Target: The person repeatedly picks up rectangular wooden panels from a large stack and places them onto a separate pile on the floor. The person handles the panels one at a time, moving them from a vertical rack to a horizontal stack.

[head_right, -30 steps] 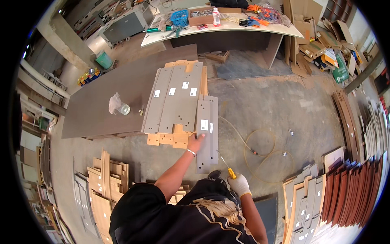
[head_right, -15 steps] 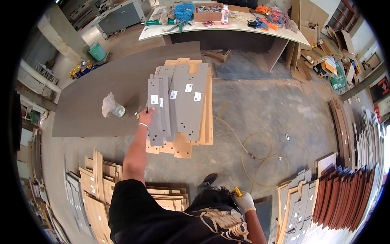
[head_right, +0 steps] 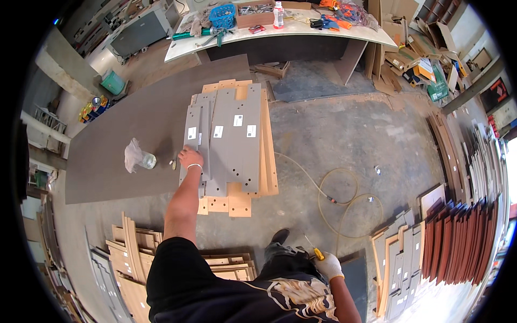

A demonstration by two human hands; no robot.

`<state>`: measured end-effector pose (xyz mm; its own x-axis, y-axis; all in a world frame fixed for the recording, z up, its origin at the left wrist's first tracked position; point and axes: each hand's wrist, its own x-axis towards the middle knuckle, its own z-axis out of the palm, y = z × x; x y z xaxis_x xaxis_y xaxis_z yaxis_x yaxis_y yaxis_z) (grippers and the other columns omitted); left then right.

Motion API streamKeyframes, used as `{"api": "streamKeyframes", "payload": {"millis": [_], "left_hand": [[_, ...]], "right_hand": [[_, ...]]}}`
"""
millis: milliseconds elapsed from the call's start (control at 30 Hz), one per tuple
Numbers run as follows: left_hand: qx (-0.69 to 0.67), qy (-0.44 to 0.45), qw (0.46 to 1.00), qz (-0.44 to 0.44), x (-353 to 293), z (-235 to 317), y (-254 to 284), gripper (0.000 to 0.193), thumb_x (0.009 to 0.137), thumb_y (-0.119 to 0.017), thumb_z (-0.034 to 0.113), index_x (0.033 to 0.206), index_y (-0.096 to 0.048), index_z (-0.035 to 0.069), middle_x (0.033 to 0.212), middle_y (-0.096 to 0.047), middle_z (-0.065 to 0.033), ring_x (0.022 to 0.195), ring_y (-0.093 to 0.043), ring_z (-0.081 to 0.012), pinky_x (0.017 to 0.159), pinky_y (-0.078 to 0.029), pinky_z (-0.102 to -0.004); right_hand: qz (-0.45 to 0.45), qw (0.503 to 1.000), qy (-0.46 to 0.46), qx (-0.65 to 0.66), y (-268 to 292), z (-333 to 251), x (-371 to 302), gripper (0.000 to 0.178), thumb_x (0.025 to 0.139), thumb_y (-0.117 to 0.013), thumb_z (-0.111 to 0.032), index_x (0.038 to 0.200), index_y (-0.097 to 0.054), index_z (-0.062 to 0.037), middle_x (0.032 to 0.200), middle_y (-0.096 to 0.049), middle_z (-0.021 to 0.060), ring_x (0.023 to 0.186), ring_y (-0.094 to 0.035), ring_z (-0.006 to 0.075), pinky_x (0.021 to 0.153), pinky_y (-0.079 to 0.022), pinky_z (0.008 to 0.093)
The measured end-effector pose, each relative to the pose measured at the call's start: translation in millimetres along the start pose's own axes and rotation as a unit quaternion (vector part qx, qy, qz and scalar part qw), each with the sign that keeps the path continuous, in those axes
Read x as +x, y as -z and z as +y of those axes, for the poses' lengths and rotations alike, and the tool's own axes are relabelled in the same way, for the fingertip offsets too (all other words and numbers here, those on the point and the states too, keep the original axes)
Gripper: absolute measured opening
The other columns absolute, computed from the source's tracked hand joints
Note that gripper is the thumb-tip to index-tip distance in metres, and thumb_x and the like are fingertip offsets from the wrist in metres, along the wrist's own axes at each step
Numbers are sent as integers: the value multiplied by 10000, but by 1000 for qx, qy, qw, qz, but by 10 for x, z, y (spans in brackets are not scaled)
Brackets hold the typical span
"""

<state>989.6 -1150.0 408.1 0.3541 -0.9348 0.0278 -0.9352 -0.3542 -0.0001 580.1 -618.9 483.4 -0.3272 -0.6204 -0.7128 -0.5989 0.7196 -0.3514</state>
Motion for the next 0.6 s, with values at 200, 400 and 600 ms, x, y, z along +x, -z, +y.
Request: {"api": "streamKeyframes", "payload": {"millis": [200, 400, 600], "left_hand": [[-77, -55, 995, -20, -404, 697, 151, 717, 884, -677, 418, 1460, -464, 48, 1247, -618, -185, 1205, -542, -334, 1009, -447, -454], [-40, -149, 985, -73, -363, 692, 124, 701, 909, -625, 493, 1467, -479, 95, 1435, -475, -163, 1347, -428, -329, 1110, -347, -496], [-49, -96, 987, -121, -711, 633, 217, 751, 950, -531, 565, 1599, -316, 253, 1653, -226, -179, 1532, -142, -444, 1172, -84, -727]], "right_hand": [[-18, 999, 30, -36, 112, -177, -118, 354, 885, -642, -384, 1030, -727, -73, 950, -725, 219, 910, -695, 410, 831, -545, 496], [-20, 992, 57, -108, 501, -1205, -130, 389, 896, -622, -444, 1040, -748, -105, 965, -735, 210, 929, -699, 410, 850, -545, 508], [19, 985, 59, -161, 820, -2074, 0, 431, 892, -632, -458, 1007, -751, -60, 882, -736, 206, 893, -712, 407, 805, -559, 499]]}}
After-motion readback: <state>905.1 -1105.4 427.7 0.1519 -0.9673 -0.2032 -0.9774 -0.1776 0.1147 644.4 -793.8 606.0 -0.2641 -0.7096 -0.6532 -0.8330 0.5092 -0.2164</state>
